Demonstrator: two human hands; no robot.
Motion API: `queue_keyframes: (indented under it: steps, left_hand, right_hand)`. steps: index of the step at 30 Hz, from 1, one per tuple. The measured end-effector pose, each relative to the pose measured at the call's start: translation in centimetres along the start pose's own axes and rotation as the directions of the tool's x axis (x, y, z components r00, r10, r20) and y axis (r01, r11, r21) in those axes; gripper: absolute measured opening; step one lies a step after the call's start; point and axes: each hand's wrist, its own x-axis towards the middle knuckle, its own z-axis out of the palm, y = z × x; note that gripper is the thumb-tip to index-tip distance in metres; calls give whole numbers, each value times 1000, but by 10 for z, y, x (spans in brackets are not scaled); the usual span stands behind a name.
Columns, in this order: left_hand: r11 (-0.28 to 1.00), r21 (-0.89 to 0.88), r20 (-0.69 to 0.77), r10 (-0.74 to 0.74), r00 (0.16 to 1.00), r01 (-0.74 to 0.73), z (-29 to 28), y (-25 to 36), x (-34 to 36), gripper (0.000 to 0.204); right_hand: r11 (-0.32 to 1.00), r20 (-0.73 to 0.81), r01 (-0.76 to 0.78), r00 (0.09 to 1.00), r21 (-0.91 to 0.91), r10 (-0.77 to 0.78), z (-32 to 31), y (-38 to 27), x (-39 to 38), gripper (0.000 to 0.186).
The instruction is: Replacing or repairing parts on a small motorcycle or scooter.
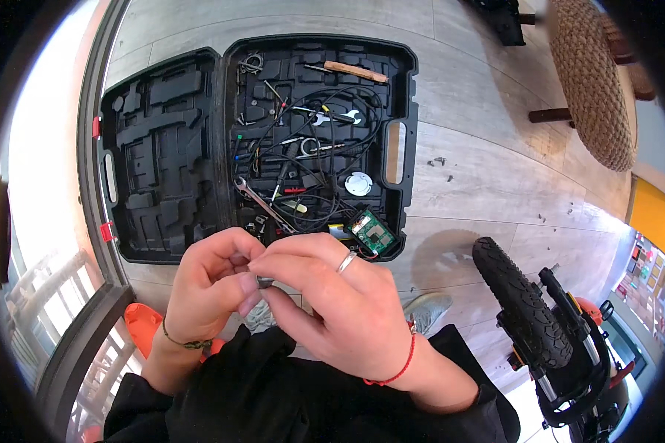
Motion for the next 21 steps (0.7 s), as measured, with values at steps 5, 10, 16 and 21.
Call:
queue_keyframes:
  steps: [5,10,16,21]
  left_hand:
    - [994,-55,37,-91,995,92,-1,5,4,16]
    - [950,-196,102,-225,969,242,-7,6,5,14]
    - [903,-246,174,-317,932,353,-7,8,7,13]
    - [973,-24,121,-226,967,230,-2,9,6,14]
  right_hand:
    - [999,6,31,1000,-16,-31,1,3,2,34]
    - [1000,42,27,999,-6,-27,2,4,3,34]
    - [1000,69,22,997,-17,-20,2,5,2,35]
    - [998,81,-1,997,-57,5,0,5,1,35]
